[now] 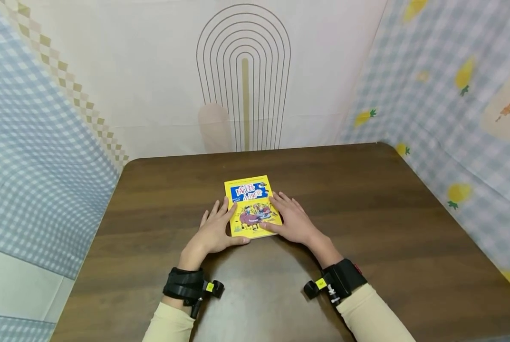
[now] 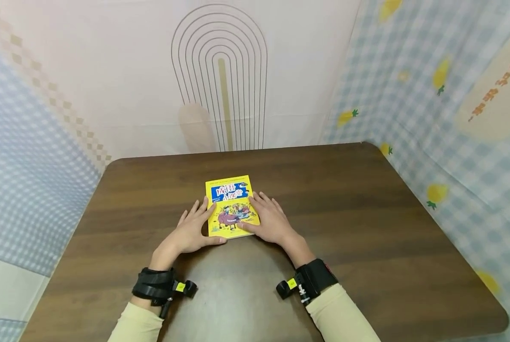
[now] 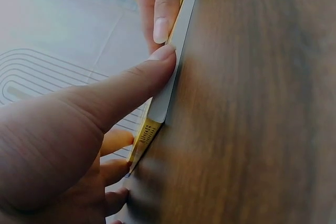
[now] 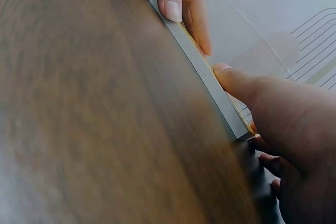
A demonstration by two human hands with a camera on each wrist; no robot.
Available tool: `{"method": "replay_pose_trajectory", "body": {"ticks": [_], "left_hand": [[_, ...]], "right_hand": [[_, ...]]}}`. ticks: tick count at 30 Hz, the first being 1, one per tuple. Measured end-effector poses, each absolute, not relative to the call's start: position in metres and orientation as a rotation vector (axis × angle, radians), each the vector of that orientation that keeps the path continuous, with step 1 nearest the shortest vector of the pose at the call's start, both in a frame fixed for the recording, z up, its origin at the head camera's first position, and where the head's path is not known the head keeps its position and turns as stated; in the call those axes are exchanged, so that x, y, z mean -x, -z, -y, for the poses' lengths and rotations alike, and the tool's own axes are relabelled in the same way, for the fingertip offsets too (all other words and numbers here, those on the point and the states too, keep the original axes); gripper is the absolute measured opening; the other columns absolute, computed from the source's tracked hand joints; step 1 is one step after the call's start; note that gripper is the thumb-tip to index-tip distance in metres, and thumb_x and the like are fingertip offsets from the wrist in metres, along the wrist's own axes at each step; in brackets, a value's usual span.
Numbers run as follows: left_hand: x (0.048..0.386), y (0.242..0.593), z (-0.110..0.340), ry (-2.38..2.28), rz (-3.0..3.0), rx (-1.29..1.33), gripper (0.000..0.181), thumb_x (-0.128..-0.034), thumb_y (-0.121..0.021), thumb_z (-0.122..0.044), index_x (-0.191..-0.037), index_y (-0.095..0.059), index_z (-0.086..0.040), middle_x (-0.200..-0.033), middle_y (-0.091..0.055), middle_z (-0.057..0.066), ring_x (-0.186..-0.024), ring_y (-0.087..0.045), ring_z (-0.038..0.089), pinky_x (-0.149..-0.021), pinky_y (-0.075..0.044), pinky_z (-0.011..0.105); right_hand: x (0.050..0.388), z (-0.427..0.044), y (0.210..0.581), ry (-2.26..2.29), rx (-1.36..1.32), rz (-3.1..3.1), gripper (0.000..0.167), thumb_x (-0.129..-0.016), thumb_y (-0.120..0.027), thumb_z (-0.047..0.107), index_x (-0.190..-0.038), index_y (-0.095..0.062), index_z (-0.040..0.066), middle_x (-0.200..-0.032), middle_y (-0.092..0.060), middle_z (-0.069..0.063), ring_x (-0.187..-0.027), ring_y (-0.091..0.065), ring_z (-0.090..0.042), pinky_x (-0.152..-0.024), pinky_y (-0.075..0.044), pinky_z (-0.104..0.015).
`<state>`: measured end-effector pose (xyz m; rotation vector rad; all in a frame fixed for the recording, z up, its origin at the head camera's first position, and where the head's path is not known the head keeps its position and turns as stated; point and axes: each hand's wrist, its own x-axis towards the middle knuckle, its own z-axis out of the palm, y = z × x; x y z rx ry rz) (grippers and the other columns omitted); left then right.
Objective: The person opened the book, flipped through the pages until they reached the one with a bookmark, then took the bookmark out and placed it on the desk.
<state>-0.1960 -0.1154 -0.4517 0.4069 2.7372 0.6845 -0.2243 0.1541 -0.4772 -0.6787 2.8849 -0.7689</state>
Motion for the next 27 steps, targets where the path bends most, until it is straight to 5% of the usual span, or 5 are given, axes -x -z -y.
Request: {"method": "replay_pose_trajectory", "body": {"ticks": [27], "left_hand": [[0.1932,0.4588,0.1173,-0.672,-2.744,-0.421,0.112,-0.0884,-0.076,-0.067,-0.17,-0.02,-0.015,-0.176,0.0,0.012,-0.162,0.005,0.038,-0.126,-0.001,0.063]], "right_hand": [[0.2226,-0.1532,0.4812,0.81,0.643,-2.86,0.093,-0.096,-0.068,0.062,-0.164,-0.038,0.007,-0.173,-0.027,-0.01,-0.162,-0.015,-0.029,-0.128,-0.011,-0.058]]}}
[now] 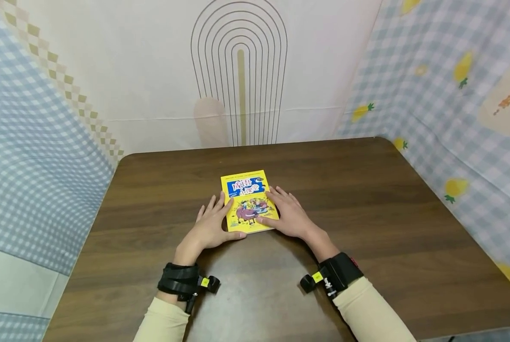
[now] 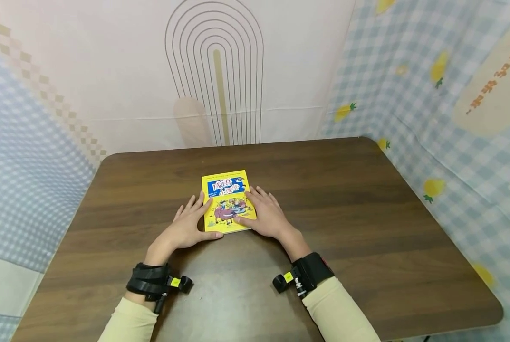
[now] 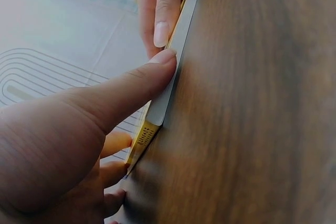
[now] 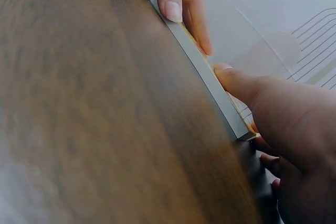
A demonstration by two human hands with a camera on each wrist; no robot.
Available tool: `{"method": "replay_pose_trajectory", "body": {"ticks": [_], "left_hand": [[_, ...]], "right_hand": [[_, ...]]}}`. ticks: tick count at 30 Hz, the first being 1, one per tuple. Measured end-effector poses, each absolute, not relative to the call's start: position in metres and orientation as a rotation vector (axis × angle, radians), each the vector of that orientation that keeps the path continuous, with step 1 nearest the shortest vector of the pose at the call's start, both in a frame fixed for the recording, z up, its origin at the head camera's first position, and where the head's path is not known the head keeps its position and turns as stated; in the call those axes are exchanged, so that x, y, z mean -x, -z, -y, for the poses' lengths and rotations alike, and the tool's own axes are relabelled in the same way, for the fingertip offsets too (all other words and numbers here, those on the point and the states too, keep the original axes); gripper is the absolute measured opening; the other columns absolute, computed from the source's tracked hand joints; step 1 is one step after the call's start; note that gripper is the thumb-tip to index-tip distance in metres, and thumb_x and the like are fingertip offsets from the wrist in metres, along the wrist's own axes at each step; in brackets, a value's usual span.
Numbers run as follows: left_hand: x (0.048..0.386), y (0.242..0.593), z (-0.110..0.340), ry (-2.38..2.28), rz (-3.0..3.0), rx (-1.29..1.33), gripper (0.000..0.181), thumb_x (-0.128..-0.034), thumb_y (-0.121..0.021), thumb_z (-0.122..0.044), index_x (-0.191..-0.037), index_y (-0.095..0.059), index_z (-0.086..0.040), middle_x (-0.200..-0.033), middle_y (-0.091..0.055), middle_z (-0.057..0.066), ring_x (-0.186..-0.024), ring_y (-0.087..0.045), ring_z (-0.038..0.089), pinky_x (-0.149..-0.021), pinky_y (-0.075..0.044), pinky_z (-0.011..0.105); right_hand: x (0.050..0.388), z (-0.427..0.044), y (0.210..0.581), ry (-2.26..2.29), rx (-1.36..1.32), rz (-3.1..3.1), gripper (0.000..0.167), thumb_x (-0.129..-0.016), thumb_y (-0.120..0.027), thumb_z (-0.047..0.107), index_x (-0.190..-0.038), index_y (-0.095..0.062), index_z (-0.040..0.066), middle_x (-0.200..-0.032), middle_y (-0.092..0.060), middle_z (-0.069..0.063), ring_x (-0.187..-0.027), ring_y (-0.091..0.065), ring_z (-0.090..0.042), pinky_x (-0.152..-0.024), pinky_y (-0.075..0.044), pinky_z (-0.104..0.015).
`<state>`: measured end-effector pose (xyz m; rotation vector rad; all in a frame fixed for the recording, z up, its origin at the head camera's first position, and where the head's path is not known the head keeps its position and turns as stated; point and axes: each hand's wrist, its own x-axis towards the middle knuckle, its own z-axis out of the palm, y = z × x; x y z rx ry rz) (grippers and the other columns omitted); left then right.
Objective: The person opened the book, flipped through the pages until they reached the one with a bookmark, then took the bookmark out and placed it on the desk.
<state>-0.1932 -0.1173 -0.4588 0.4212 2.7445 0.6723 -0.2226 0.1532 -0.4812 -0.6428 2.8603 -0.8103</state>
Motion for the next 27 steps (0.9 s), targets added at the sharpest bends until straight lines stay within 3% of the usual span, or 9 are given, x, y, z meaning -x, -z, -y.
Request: {"method": "replay_pose_trajectory", "body": {"ticks": [27], "left_hand": [[0.1924,0.46,0.117,-0.661,-2.761,-0.439,0.11,-0.0894,-0.073,-0.068,-0.17,-0.02,-0.015,-0.177,-0.001,0.012,-0.162,0.004,0.037,-0.126,-0.001,0.062]], "right_hand": [[0.2235,-0.1542,0.4794,0.827,0.612,-2.842,0.094,-0.095,-0.07,0.062,-0.164,-0.037,0.008,-0.174,-0.026,-0.01,-0.162,-0.014,-0.032,-0.127,-0.01,-0.059]]}}
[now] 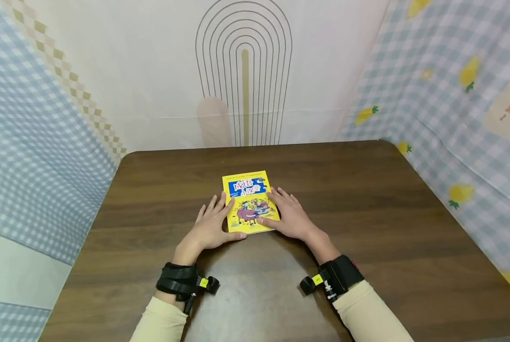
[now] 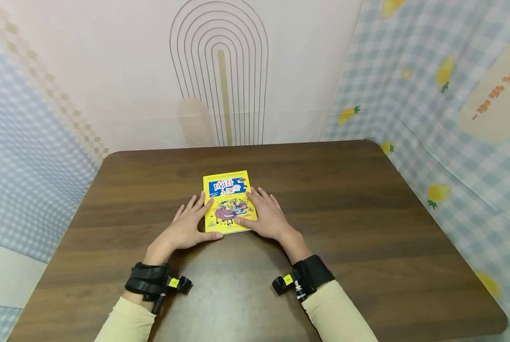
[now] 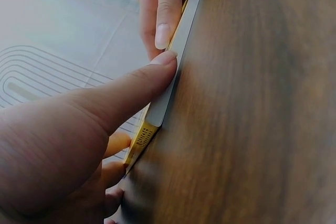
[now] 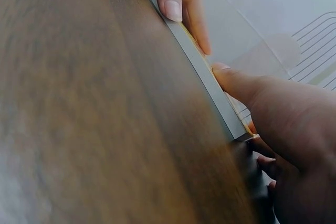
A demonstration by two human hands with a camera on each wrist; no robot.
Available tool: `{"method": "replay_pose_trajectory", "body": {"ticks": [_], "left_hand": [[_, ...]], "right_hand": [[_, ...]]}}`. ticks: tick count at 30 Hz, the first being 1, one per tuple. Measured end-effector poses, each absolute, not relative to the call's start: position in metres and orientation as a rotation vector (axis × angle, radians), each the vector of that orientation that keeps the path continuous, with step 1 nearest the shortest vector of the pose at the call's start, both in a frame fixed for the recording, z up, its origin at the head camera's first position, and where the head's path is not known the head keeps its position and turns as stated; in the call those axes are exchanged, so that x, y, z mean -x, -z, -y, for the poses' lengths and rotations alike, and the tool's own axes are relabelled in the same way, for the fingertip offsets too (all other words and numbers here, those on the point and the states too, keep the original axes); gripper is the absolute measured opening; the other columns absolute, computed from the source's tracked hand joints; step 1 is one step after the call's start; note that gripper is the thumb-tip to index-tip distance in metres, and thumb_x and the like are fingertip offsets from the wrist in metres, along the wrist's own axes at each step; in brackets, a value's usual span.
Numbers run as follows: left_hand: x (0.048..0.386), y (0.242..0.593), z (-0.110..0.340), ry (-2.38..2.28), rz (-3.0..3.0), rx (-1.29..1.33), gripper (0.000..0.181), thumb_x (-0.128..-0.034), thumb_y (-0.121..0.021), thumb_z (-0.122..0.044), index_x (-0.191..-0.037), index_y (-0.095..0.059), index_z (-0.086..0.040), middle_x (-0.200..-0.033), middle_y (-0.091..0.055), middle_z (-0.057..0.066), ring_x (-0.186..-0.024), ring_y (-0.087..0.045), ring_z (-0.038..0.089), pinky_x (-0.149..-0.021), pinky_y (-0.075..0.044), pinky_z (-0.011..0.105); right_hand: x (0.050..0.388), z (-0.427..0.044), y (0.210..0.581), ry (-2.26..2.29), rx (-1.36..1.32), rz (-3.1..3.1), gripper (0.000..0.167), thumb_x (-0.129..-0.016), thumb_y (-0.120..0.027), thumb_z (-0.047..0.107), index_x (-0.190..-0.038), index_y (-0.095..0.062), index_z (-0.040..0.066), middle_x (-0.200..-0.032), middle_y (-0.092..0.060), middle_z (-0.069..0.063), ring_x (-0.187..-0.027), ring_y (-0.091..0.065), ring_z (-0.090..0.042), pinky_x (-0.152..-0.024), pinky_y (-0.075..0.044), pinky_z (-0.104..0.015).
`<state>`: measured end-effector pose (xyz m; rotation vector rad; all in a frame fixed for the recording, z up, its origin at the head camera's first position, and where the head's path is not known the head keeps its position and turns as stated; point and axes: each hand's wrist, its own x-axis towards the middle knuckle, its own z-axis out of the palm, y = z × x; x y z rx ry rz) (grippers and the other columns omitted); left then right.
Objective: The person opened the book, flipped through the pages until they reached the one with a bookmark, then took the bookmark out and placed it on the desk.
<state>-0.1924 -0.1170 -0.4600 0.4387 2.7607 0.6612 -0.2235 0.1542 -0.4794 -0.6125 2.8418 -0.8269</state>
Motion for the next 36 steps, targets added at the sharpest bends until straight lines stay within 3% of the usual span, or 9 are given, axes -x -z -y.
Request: {"method": "replay_pose_trajectory", "body": {"ticks": [6,16,23,30,36], "left_hand": [[0.1912,0.4589,0.1188,-0.673,-2.759,-0.441,0.111,-0.0892,-0.074,-0.068,-0.17,-0.02,-0.015,-0.176,-0.001,0.012,-0.162,0.005,0.037,-0.127,0.001,0.061],[0.19,0.4592,0.1158,-0.679,-2.744,-0.432,0.111,-0.0891,-0.075,-0.067,-0.17,-0.02,-0.014,-0.176,-0.001,0.012,-0.162,0.005,0.037,-0.126,0.001,0.061],[0.19,0.4585,0.117,-0.686,-2.757,-0.423,0.111,-0.0881,-0.076,-0.067,-0.17,-0.021,-0.014,-0.177,-0.002,0.012,-0.162,0.004,0.037,-0.126,0.0,0.062],[0.1912,0.4619,0.1201,-0.684,-2.755,-0.422,0.112,-0.0883,-0.075,-0.067,-0.17,-0.02,-0.014,-0.176,-0.001,0.012,-0.162,0.004,0.038,-0.126,0.001,0.062],[0.1924,0.4608,0.119,-0.686,-2.76,-0.427,0.112,-0.0882,-0.075,-0.068,-0.17,-0.019,-0.015,-0.176,-0.001,0.011,-0.162,0.004,0.037,-0.127,0.0,0.061]], "right_hand": [[0.2244,-0.1519,0.4809,0.85,0.605,-2.849,0.095,-0.094,-0.072,0.061,-0.164,-0.036,0.008,-0.173,-0.027,-0.011,-0.162,-0.015,-0.031,-0.127,-0.01,-0.059],[0.2226,-0.1538,0.4806,0.91,0.56,-2.833,0.11,-0.092,-0.075,0.06,-0.168,-0.021,0.001,-0.174,-0.021,-0.017,-0.162,-0.014,-0.031,-0.128,-0.011,-0.057],[0.2228,-0.1523,0.4831,0.94,0.556,-2.838,0.109,-0.091,-0.076,0.059,-0.166,-0.024,-0.001,-0.175,-0.015,-0.019,-0.162,-0.013,-0.035,-0.127,-0.013,-0.057],[0.2224,-0.1514,0.4841,0.952,0.576,-2.831,0.1,-0.092,-0.076,0.059,-0.165,-0.035,0.005,-0.175,-0.016,-0.018,-0.162,-0.013,-0.036,-0.127,-0.013,-0.059],[0.2242,-0.1522,0.4837,0.95,0.577,-2.843,0.102,-0.091,-0.075,0.062,-0.165,-0.033,0.006,-0.175,-0.017,-0.018,-0.162,-0.012,-0.035,-0.127,-0.013,-0.06]]}}
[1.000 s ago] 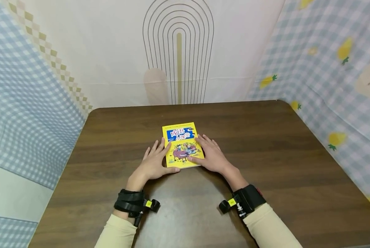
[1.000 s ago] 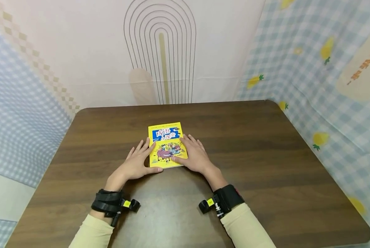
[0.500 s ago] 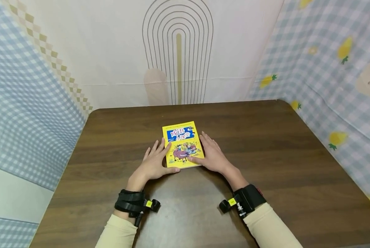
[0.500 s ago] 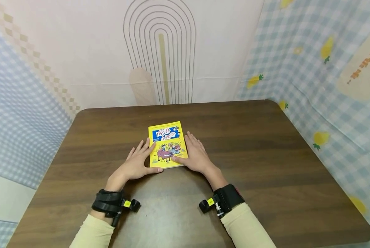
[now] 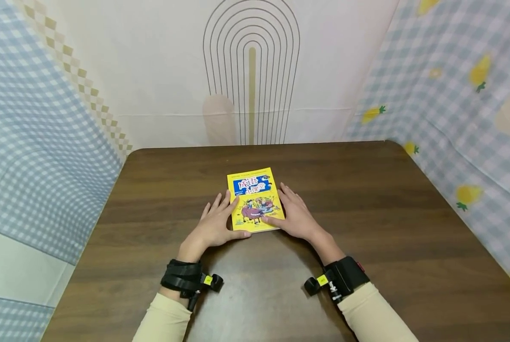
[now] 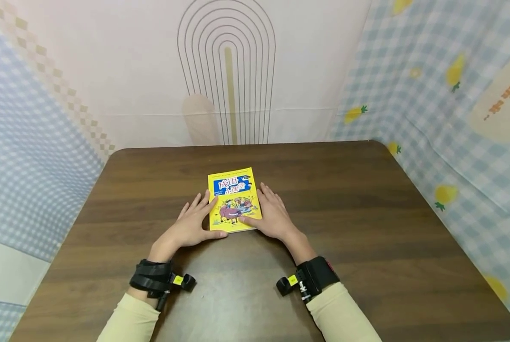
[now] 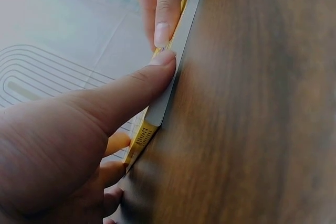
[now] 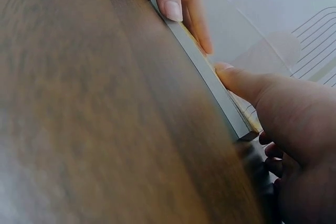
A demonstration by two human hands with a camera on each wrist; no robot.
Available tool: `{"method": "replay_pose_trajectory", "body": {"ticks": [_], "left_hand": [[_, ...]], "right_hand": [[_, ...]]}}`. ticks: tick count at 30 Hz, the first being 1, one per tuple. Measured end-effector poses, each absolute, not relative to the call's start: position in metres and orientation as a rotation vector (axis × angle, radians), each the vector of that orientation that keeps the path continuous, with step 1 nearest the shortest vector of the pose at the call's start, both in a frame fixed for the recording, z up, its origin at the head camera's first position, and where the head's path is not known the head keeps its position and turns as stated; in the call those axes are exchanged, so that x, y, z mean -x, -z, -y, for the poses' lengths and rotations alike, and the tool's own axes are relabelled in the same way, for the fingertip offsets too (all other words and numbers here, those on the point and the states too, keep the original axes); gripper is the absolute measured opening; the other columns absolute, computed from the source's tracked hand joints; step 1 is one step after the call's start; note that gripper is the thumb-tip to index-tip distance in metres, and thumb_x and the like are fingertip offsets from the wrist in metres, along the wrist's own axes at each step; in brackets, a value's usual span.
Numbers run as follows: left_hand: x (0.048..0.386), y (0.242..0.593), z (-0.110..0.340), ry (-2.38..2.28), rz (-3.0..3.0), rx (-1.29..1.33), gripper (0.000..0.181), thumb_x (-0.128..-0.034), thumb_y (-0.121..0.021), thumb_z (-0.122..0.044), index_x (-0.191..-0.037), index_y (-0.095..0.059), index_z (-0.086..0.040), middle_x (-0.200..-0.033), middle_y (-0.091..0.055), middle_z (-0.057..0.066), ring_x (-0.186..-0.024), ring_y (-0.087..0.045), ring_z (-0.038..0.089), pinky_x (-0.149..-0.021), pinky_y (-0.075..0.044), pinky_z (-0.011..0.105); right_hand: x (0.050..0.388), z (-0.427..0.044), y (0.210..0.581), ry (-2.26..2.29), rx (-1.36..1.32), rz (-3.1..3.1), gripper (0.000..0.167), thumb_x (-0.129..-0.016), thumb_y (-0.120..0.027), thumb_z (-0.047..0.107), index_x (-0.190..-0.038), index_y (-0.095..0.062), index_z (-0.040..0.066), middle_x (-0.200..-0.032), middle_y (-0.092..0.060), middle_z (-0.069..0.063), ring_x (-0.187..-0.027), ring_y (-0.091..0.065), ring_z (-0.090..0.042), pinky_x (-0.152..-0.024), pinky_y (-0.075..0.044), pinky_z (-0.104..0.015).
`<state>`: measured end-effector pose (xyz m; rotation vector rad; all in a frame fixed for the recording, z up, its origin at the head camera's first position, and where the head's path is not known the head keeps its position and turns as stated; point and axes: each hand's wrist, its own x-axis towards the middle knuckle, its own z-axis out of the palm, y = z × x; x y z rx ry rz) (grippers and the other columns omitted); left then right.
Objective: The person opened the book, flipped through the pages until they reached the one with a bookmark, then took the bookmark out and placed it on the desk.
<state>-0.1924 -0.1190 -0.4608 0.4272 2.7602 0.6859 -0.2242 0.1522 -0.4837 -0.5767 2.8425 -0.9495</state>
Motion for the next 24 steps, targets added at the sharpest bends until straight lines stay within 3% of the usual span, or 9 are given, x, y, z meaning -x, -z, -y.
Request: {"method": "replay_pose_trajectory", "body": {"ticks": [5,12,14,18,21,24], "left_hand": [[0.1919,0.4599,0.1179,-0.676,-2.754,-0.424,0.112,-0.0886,-0.074,-0.069,-0.17,-0.019,-0.015,-0.176,0.0,0.011,-0.162,0.005,0.036,-0.127,0.001,0.06],[0.192,0.4599,0.1197,-0.693,-2.749,-0.424,0.111,-0.0891,-0.074,-0.069,-0.17,-0.019,-0.016,-0.176,0.0,0.01,-0.162,0.006,0.034,-0.127,0.001,0.059],[0.1924,0.4596,0.1193,-0.712,-2.746,-0.428,0.111,-0.0884,-0.074,-0.069,-0.17,-0.02,-0.017,-0.176,-0.001,0.01,-0.162,0.006,0.034,-0.127,0.001,0.059],[0.1935,0.4608,0.1184,-0.75,-2.739,-0.423,0.113,-0.086,-0.076,-0.07,-0.17,-0.02,-0.02,-0.177,-0.003,0.007,-0.162,0.007,0.033,-0.127,0.004,0.059],[0.1939,0.4611,0.1174,-0.754,-2.733,-0.416,0.114,-0.0846,-0.076,-0.071,-0.17,-0.02,-0.022,-0.177,-0.003,0.005,-0.162,0.008,0.033,-0.127,0.005,0.058],[0.1924,0.4609,0.1176,-0.743,-2.729,-0.409,0.114,-0.0844,-0.076,-0.072,-0.17,-0.019,-0.023,-0.177,-0.003,0.005,-0.162,0.009,0.033,-0.127,0.006,0.058]], "right_hand": [[0.2247,-0.1524,0.4827,0.995,0.578,-2.838,0.098,-0.093,-0.074,0.061,-0.164,-0.036,0.005,-0.173,-0.025,-0.019,-0.162,-0.014,-0.035,-0.126,-0.014,-0.062],[0.2251,-0.1499,0.4799,1.139,0.552,-2.805,0.088,-0.098,-0.069,0.053,-0.165,-0.035,0.007,-0.171,-0.031,-0.015,-0.161,-0.018,-0.03,-0.124,-0.025,-0.058],[0.2245,-0.1491,0.478,1.253,0.507,-2.755,0.086,-0.1,-0.068,0.053,-0.165,-0.034,0.007,-0.17,-0.034,-0.015,-0.159,-0.025,-0.032,-0.123,-0.027,-0.058],[0.2236,-0.1468,0.4748,1.568,0.437,-2.605,0.072,-0.104,-0.065,0.048,-0.16,-0.043,0.008,-0.154,-0.054,-0.014,-0.141,-0.051,-0.032,-0.117,-0.039,-0.055],[0.224,-0.1466,0.4745,1.734,0.426,-2.508,0.061,-0.107,-0.063,0.039,-0.157,-0.048,0.008,-0.144,-0.061,-0.013,-0.128,-0.06,-0.029,-0.111,-0.046,-0.052],[0.2243,-0.1475,0.4768,1.787,0.404,-2.466,0.053,-0.112,-0.055,0.033,-0.157,-0.047,0.005,-0.145,-0.061,-0.015,-0.127,-0.061,-0.03,-0.109,-0.048,-0.053]]}}
